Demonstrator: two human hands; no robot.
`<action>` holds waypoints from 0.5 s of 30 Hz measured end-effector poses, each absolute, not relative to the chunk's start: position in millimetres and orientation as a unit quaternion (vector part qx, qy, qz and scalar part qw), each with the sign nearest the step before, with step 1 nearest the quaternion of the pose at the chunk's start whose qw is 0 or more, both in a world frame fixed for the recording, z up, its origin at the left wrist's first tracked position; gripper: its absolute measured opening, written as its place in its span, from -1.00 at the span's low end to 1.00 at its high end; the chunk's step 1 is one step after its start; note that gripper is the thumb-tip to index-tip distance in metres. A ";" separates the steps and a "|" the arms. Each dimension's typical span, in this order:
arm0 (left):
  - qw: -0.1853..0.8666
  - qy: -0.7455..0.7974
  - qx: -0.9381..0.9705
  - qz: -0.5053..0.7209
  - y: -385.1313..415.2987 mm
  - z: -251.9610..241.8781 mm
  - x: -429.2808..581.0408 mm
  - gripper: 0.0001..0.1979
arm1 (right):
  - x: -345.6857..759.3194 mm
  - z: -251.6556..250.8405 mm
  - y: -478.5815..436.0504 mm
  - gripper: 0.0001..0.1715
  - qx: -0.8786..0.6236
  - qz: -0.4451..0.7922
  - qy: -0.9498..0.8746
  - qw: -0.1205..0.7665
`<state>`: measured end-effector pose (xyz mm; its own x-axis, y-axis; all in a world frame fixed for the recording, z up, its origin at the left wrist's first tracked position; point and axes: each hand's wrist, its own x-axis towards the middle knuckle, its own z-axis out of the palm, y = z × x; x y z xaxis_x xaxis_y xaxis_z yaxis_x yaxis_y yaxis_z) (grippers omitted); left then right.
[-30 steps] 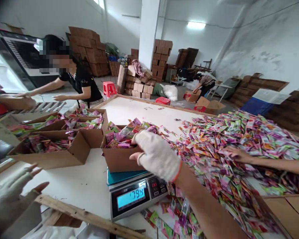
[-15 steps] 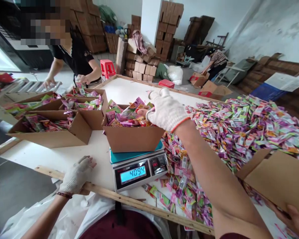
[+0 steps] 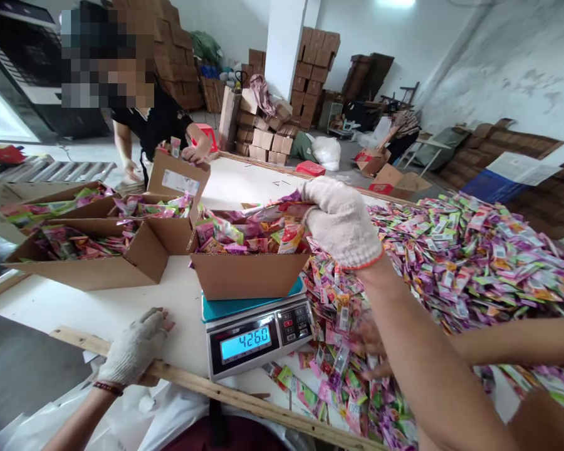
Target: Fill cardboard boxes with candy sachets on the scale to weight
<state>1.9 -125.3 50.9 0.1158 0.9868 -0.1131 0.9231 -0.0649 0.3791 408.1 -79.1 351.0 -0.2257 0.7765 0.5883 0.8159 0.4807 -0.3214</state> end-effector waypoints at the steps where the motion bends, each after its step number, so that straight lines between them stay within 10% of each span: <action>1: 0.190 0.661 0.720 0.091 -125.0 51.3 1.9 -0.71 | 407.5 349.1 -79.1 -0.93 -0.508 -0.022 -0.782 0.360; 10: 0.181 0.670 0.714 0.093 -126.9 52.2 3.3 -0.73 | 383.7 311.6 -39.0 -0.79 -0.514 0.087 -0.815 0.252; 15: 0.171 0.673 0.716 0.077 -128.2 51.3 2.7 -0.71 | 406.8 338.8 -69.8 -0.75 -0.494 0.067 -0.742 0.448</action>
